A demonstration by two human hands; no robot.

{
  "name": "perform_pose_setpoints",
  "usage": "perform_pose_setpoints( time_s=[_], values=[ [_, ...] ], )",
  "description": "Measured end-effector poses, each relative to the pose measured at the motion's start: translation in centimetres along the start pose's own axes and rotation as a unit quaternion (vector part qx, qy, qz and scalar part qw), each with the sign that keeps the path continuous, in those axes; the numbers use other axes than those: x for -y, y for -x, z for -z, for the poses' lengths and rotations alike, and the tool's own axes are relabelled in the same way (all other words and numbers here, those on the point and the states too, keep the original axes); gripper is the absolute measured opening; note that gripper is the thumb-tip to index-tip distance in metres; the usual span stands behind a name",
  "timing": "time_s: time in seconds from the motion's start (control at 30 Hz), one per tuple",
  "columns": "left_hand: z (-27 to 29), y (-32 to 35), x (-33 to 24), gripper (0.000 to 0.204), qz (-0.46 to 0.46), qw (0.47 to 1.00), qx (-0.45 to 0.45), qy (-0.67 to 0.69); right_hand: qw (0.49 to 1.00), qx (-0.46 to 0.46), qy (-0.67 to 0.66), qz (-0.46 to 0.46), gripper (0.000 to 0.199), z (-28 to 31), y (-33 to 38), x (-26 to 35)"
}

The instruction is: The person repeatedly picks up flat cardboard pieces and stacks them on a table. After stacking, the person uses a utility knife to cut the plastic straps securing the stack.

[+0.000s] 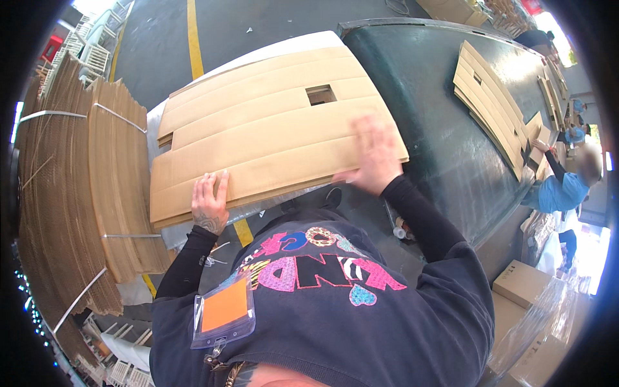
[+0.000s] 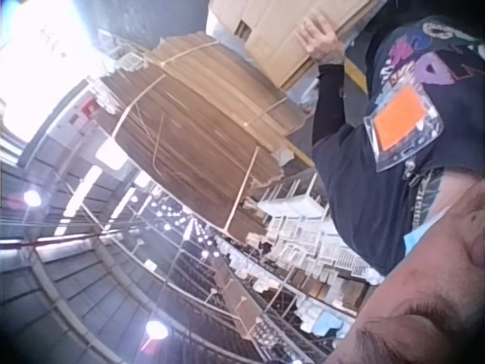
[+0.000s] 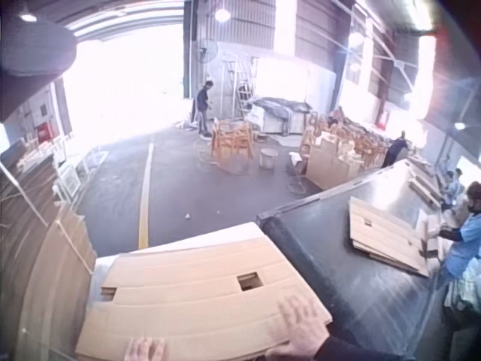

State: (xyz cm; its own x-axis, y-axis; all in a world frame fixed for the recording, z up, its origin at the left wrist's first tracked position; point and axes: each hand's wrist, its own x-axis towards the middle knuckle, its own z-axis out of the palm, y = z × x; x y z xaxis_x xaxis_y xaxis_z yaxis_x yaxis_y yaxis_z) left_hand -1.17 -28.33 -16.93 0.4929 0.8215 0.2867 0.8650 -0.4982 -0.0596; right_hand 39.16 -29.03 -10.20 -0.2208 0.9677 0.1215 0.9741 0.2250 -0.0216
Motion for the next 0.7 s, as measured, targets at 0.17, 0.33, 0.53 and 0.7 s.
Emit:
perform_pose_setpoints(
  time_s=[0.17,0.33,0.53,0.7],
  values=[
    [0.5,1.3,-2.3,0.069,-0.017,1.000,-0.004,0.012,0.993,0.069,-0.047,0.088,0.086,-3.2,1.7,4.5],
    [0.0,2.6,-3.6,0.058,-0.005,1.000,0.017,0.006,0.993,0.007,-0.091,0.080,0.080,-6.1,2.6,3.6],
    [-2.9,4.2,-4.7,0.060,0.039,0.999,0.006,0.007,0.991,0.061,-0.071,0.096,0.085,-7.6,3.0,3.3],
    [-5.5,5.3,-5.6,0.068,0.065,0.998,0.015,0.011,0.982,0.115,-0.068,0.136,0.089,-8.9,3.3,1.7]
  ],
)
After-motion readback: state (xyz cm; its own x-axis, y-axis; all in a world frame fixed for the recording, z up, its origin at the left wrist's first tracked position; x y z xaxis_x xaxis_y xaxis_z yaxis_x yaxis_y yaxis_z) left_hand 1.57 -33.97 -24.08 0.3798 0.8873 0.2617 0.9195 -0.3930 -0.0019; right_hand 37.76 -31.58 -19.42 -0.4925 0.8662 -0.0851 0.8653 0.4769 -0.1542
